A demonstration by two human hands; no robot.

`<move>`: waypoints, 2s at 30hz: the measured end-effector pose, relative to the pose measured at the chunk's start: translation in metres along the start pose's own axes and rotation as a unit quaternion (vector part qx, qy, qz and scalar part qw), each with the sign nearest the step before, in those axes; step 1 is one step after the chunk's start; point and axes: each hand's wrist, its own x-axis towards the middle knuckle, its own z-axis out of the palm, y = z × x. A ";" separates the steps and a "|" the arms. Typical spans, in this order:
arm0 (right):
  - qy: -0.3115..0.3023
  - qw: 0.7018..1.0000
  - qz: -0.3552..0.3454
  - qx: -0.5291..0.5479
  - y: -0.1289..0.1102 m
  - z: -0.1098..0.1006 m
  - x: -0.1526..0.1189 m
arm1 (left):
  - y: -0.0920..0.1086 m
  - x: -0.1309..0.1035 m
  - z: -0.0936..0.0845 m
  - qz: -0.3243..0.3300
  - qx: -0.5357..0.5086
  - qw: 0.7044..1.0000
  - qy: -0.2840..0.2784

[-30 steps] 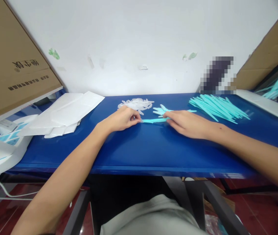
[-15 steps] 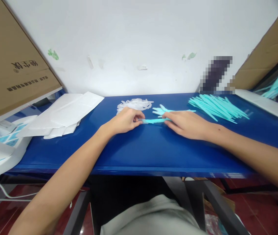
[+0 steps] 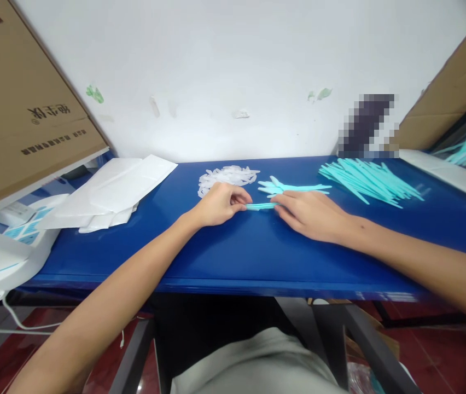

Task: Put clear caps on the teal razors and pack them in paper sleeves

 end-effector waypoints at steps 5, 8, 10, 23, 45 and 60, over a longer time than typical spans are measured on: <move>0.021 1.000 0.013 0.001 0.004 -0.008 0.001 | 0.001 0.000 0.002 0.027 0.024 0.999 -0.008; 0.049 0.998 0.040 0.018 0.011 -0.018 0.001 | 0.002 0.000 -0.001 0.098 0.136 0.986 -0.001; 0.058 0.996 0.043 0.058 0.016 -0.025 0.001 | 0.002 -0.001 -0.003 0.118 0.214 0.970 0.009; 0.034 0.974 -0.029 0.221 0.019 -0.027 -0.001 | 0.009 -0.006 0.006 0.125 0.340 0.924 0.123; -0.091 0.989 0.112 -0.043 0.045 -0.013 0.011 | -0.041 -0.010 -0.067 -0.146 0.221 0.920 0.290; -0.157 0.984 0.075 -0.028 0.050 -0.015 0.025 | 0.000 -0.002 -0.028 0.005 0.212 0.961 0.178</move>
